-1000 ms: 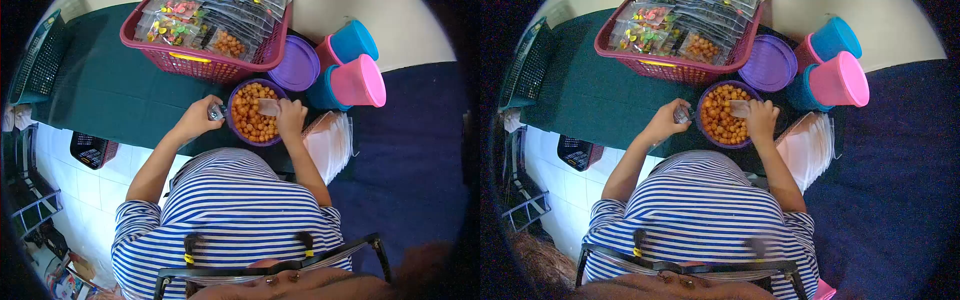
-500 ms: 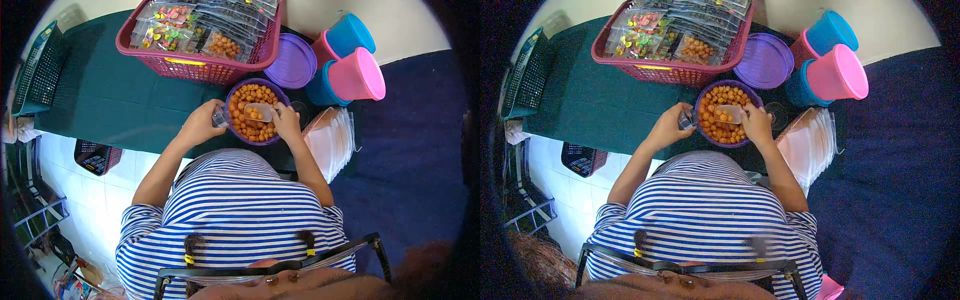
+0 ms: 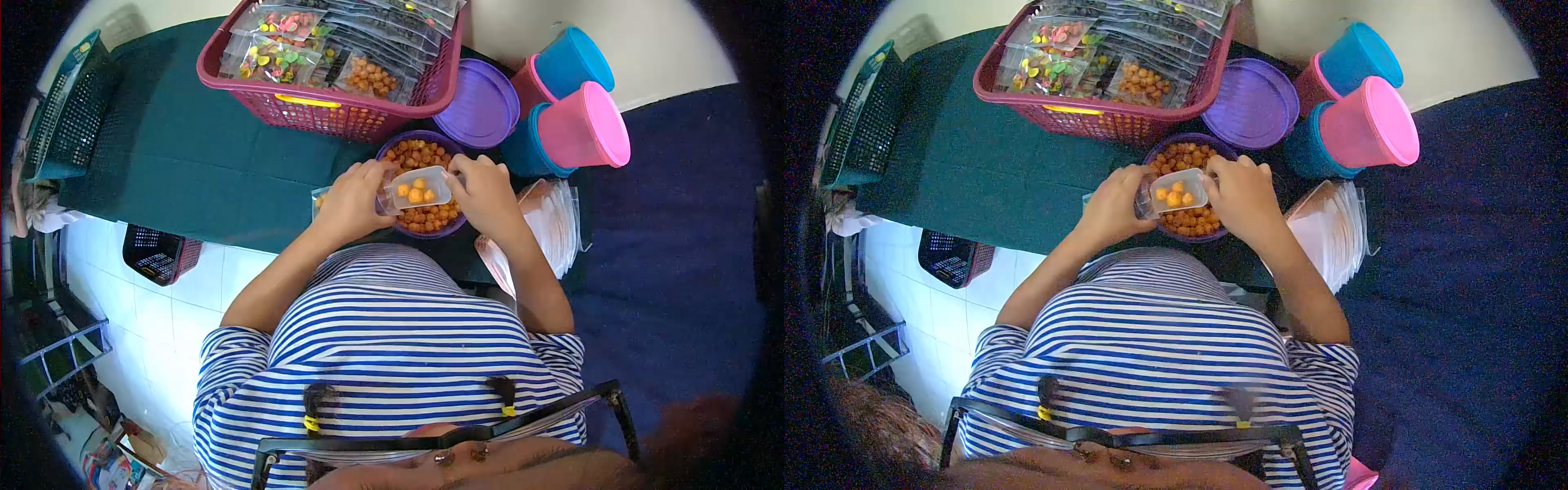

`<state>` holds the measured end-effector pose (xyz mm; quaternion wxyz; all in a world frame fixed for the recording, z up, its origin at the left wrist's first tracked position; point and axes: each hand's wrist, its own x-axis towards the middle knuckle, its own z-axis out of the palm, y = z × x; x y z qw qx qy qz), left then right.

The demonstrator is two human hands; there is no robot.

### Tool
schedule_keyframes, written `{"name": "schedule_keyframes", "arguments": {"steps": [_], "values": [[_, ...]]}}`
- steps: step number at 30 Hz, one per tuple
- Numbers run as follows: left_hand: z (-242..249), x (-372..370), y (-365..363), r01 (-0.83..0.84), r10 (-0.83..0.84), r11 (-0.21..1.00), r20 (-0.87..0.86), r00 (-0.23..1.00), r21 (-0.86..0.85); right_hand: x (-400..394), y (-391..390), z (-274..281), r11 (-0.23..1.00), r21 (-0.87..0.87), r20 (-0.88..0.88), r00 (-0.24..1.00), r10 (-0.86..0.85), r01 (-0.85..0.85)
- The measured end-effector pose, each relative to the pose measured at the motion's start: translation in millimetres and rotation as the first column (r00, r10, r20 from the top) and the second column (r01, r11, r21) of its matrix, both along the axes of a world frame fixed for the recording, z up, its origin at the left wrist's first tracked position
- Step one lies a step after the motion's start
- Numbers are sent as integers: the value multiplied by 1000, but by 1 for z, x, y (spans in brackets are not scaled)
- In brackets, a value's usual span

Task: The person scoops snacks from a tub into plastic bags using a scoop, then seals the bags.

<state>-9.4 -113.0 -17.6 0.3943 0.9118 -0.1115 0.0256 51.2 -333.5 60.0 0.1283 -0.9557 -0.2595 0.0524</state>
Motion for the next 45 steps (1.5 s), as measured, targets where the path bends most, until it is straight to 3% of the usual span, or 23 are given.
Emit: {"name": "schedule_keyframes", "arguments": {"steps": [1,3,4,5,6,7,9,11,12,14,17,19,21,22,23,25,26,28,30,34,37,43,45], "values": [[1,0,-4,-4,4,1000,0,1000,-2,-1,5,6,1000,-2,0,1000,4,-4],[1,1,-11,11,-6,986,30,1000,-165,-5,17,18,983,-140,273,950,152,-117],[15,2,-12,30,-46,973,-66,997,-229,-5,23,25,982,-139,273,949,159,-124],[14,7,-9,21,-38,974,-68,997,-227,-5,30,33,954,-207,395,874,283,-215],[14,17,-4,108,-178,911,-143,974,-399,-5,35,41,914,-283,502,767,400,-291],[22,23,1,169,-324,809,-187,927,-563,-5,39,51,913,-278,505,763,404,-299],[30,30,9,125,-533,518,-205,821,-846,-3,40,72,807,-384,622,520,585,-449],[39,32,18,102,-718,314,-166,676,-944,-1,40,92,795,-358,674,454,582,-489],[39,35,19,101,-714,313,-164,680,-944,1,37,103,787,-348,694,424,582,-510],[36,40,21,150,-852,85,6,523,-985,3,35,115,768,-327,734,364,573,-550],[36,38,12,174,-870,29,61,489,-984,2,35,119,761,-297,674,438,595,-576],[37,43,18,228,-884,60,54,464,-972,3,30,121,772,-301,666,456,590,-561],[38,42,28,208,-755,355,-148,638,-912,2,21,126,915,-308,642,653,401,-260],[31,41,33,175,-659,450,-193,727,-876,9,15,107,921,-336,581,726,367,-197],[24,40,39,182,-669,449,-194,718,-875,16,5,72,922,-366,519,794,317,-129],[6,40,51,124,-265,887,-271,925,-444,18,-10,-4,869,-486,294,919,265,-95],[-8,39,57,128,-268,886,-267,926,-446,17,-16,-39,900,-431,263,945,196,-67],[-33,35,58,-21,-56,963,-276,959,-270,6,-22,-87,939,-343,206,977,53,21],[-32,25,51,-23,-60,964,-299,952,-265,-8,-15,-115,967,-187,162,976,-144,173],[-32,20,39,11,-106,964,-344,933,-267,-17,-9,-144,980,30,218,956,-197,195],[-29,20,37,20,-119,958,-337,934,-285,-14,-17,-132,975,39,94,971,-222,219],[-20,21,43,16,-134,947,-348,928,-320,1,-41,-101,963,58,80,960,-268,264],[-20,20,42,38,-212,887,-332,919,-461,5,-45,-88,959,79,50,960,-276,272]]}}
